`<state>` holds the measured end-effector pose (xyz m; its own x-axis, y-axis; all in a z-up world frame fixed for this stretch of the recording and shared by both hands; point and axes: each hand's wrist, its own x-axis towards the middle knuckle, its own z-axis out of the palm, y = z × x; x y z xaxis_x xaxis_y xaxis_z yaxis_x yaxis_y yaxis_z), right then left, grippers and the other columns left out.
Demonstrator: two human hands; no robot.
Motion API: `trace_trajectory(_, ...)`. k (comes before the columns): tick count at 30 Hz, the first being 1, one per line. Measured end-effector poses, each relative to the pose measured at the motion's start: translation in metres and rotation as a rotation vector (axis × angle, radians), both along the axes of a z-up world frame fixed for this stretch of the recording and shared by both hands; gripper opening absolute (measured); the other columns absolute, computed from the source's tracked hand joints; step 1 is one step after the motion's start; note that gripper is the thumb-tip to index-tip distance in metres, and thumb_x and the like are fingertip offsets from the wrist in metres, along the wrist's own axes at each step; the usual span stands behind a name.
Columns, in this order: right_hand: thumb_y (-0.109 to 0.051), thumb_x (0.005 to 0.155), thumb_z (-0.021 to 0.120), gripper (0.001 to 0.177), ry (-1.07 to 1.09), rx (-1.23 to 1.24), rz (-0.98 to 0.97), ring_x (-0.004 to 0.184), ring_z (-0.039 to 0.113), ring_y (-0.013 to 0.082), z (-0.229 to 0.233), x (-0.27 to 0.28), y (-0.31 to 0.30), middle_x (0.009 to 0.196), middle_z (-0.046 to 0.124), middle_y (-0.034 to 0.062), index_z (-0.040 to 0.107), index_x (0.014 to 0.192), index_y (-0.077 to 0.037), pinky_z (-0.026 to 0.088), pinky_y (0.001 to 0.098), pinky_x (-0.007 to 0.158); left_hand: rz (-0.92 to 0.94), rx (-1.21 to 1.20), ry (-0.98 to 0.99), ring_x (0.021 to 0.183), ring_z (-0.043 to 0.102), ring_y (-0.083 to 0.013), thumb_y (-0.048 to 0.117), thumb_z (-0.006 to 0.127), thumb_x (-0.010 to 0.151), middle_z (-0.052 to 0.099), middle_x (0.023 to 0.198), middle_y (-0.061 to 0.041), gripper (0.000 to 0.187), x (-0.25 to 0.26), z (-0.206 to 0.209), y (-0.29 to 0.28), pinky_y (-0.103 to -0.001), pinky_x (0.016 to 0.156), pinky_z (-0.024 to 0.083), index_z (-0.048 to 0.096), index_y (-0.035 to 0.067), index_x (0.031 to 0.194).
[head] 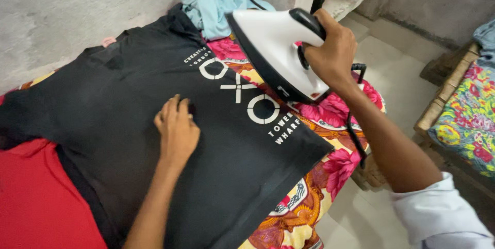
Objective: The person irons a black t-shirt laid on a floral-patterned table, smoothing the fabric and moving the iron across the front and sleeves. The person then folds the black t-shirt and briefly handles a light blue cloth.
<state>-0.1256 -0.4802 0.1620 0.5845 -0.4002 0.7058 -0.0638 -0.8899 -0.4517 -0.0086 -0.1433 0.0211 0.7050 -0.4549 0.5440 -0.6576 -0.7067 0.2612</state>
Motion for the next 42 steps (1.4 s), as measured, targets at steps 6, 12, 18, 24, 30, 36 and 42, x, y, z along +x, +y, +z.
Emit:
trace_trajectory(6,-0.004,0.081,0.082,0.030,-0.264,0.116,-0.051,0.084,0.073,0.0325,-0.024,0.009,-0.014,0.087,0.071,0.0143,0.060,0.101,-0.004,0.053,0.0400,0.074,0.045,0.033,-0.046,0.140,0.044,-0.0366,0.016,0.059,0.096,0.052,0.146,-0.023,0.038,-0.018,-0.009,-0.051,-0.060,0.113,0.029,0.061,-0.001,0.131)
trace_trajectory(12,0.006,0.085,0.078,0.032,-0.418,0.257,-0.038,0.091,0.072,0.0222,-0.055,0.004,-0.036,0.096,0.068,0.0137,0.059,0.110,0.000,0.055,0.0360,0.082,0.034,-0.002,-0.033,0.140,0.046,-0.0344,0.020,0.057,0.099,0.054,0.146,-0.021,0.037,-0.016,-0.014,-0.049,-0.060,0.114,0.031,0.061,-0.001,0.129)
trace_trajectory(18,0.006,0.091,0.076,0.046,-0.612,0.395,-0.037,0.108,0.068,0.0206,-0.079,-0.011,-0.054,0.117,0.069,0.0109,0.056,0.132,0.004,0.054,0.0330,0.095,0.021,-0.018,-0.053,0.140,0.047,-0.0354,0.019,0.057,0.099,0.055,0.145,-0.021,0.035,-0.019,-0.013,-0.047,-0.060,0.114,0.032,0.062,-0.001,0.128)
trace_trajectory(24,-0.006,0.097,0.071,0.038,-0.524,0.575,-0.085,0.086,0.067,0.0166,-0.092,-0.031,-0.049,0.103,0.068,0.0086,0.053,0.128,0.002,0.056,0.0303,0.079,0.014,-0.003,-0.041,0.141,0.048,-0.0350,0.018,0.057,0.100,0.056,0.145,-0.021,0.035,-0.018,-0.013,-0.046,-0.060,0.114,0.032,0.063,-0.001,0.129)
trace_trajectory(30,-0.005,0.098,0.071,0.035,-0.243,0.534,0.199,0.101,0.067,0.0171,-0.103,-0.059,-0.079,0.111,0.068,0.0087,0.056,0.128,0.004,0.055,0.0312,0.091,0.013,-0.001,-0.065,0.140,0.048,-0.0345,0.019,0.057,0.101,0.056,0.145,-0.021,0.036,-0.018,-0.014,-0.046,-0.059,0.114,0.032,0.064,-0.001,0.131)
trace_trajectory(36,0.005,0.086,0.073,0.053,0.091,0.695,0.571,0.111,0.065,0.0165,-0.096,-0.087,-0.094,0.122,0.067,0.0081,0.048,0.133,0.001,0.054,0.0337,0.093,-0.001,-0.017,-0.049,0.142,0.048,-0.0332,0.019,0.056,0.103,0.056,0.146,-0.020,0.035,-0.018,-0.017,-0.044,-0.059,0.116,0.031,0.064,-0.001,0.131)
trace_trajectory(42,0.010,0.083,0.075,0.056,0.194,0.633,0.516,0.114,0.069,0.0209,-0.088,-0.088,-0.103,0.125,0.069,0.0129,0.052,0.134,0.003,0.058,0.0371,0.100,0.009,0.011,-0.053,0.142,0.048,-0.0331,0.019,0.057,0.102,0.056,0.146,-0.020,0.036,-0.016,-0.017,-0.044,-0.060,0.115,0.031,0.064,-0.002,0.131)
